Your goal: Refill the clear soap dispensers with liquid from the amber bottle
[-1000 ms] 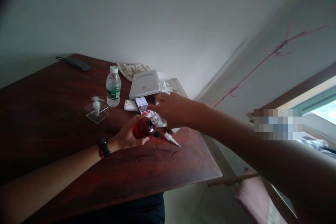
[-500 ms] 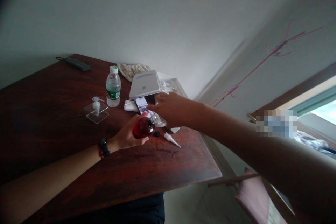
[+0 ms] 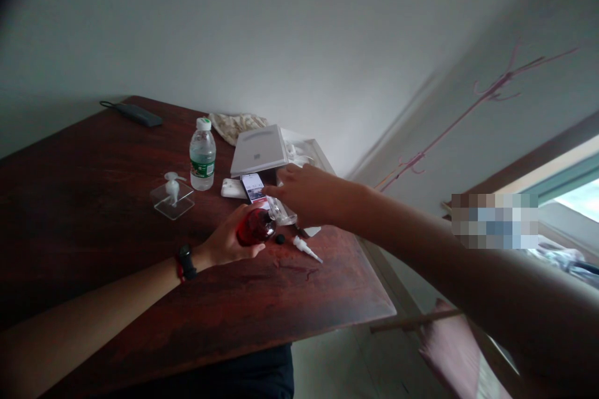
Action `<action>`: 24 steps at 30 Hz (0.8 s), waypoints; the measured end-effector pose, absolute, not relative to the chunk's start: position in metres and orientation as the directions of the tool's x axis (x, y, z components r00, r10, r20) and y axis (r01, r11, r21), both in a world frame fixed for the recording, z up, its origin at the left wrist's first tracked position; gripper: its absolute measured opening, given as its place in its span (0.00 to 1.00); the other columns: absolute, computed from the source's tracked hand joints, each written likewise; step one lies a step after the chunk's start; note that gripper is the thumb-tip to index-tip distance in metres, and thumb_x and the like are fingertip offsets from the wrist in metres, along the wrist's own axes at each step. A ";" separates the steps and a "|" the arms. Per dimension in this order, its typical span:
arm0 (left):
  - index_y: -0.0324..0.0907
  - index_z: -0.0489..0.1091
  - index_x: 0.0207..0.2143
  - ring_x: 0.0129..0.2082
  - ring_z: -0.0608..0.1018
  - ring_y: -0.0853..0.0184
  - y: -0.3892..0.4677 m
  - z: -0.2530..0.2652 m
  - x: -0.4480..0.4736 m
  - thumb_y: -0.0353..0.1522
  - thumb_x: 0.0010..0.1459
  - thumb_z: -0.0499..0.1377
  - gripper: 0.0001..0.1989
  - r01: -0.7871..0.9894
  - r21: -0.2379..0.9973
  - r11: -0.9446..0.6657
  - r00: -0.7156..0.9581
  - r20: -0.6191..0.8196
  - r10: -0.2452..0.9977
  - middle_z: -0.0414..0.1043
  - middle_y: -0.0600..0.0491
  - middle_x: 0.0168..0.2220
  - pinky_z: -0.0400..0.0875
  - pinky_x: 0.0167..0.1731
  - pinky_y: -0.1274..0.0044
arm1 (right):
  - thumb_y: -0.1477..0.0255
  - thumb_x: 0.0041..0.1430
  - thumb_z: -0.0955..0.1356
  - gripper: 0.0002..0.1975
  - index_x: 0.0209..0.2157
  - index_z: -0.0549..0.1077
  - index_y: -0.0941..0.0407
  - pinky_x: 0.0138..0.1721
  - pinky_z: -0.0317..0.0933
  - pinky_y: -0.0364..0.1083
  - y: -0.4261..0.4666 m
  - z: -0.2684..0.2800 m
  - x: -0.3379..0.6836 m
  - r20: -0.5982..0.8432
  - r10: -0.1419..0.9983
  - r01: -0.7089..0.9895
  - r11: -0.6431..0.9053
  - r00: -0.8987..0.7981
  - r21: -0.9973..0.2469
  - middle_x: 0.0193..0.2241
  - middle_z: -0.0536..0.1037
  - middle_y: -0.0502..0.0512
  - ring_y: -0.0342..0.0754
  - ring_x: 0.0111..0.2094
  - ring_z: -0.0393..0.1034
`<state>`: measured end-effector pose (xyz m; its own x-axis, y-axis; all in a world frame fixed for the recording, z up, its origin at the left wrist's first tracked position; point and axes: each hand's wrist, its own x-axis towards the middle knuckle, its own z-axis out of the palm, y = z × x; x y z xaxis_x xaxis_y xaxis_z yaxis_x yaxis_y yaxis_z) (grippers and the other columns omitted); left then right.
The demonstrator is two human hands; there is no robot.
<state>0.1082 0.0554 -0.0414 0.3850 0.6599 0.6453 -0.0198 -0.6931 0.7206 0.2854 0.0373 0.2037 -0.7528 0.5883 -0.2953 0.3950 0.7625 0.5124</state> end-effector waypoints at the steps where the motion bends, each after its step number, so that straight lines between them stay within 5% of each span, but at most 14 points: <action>1: 0.49 0.58 0.69 0.66 0.72 0.45 0.056 -0.042 0.108 0.32 0.52 0.73 0.45 -0.020 0.719 -0.695 0.386 0.647 0.658 0.66 0.42 0.67 0.69 0.66 0.50 | 0.66 0.54 0.79 0.40 0.67 0.69 0.57 0.46 0.67 0.54 0.038 0.203 0.287 -0.292 0.585 0.397 0.765 -0.756 0.507 0.51 0.80 0.69 0.60 0.48 0.75; 24: 0.46 0.60 0.69 0.67 0.70 0.45 0.058 -0.042 0.107 0.33 0.52 0.73 0.44 -0.036 0.732 -0.680 0.393 0.636 0.664 0.66 0.40 0.68 0.66 0.68 0.50 | 0.74 0.57 0.76 0.44 0.73 0.61 0.50 0.49 0.67 0.53 0.048 0.190 0.318 -0.229 0.634 0.572 0.769 -0.738 0.285 0.51 0.79 0.62 0.57 0.49 0.73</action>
